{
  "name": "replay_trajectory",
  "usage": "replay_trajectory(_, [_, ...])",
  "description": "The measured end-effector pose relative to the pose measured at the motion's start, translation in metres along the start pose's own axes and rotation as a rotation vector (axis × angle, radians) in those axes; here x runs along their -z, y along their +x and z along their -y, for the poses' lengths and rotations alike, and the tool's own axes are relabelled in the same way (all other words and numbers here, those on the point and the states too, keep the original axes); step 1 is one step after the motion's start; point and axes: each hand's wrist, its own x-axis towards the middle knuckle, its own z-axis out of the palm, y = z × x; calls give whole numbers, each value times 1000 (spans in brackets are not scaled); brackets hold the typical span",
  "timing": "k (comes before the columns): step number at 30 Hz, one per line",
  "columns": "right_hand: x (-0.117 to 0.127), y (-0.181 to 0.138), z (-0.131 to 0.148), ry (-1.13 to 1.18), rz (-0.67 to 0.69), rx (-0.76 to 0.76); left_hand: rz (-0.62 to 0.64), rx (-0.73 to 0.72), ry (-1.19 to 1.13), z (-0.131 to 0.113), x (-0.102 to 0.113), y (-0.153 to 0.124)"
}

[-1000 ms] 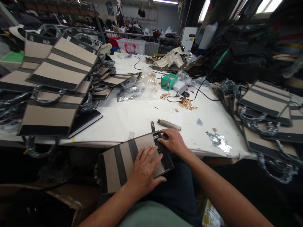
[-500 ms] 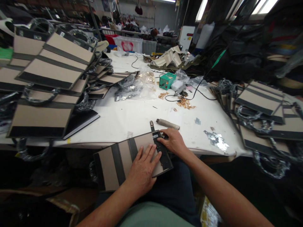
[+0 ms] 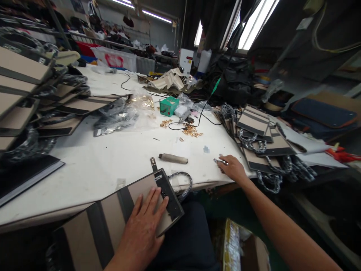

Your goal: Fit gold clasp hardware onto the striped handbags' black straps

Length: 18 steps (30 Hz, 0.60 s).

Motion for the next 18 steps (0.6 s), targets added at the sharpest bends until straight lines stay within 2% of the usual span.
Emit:
replay_trajectory(2, [7, 2, -17, -45, 82, -28, -1, -1, -4, 0, -1, 0])
replay_trajectory(4, [9, 6, -20, -72, 139, -50, -2, -2, -2, 0, -2, 0])
replay_trajectory(12, [-1, 29, 2, -77, 235, -86, 66, 51, -65, -5, 4, 0])
replay_trajectory(18, [3, 36, 7, -37, 318, -152, 112, 88, -99, -10, 13, 0])
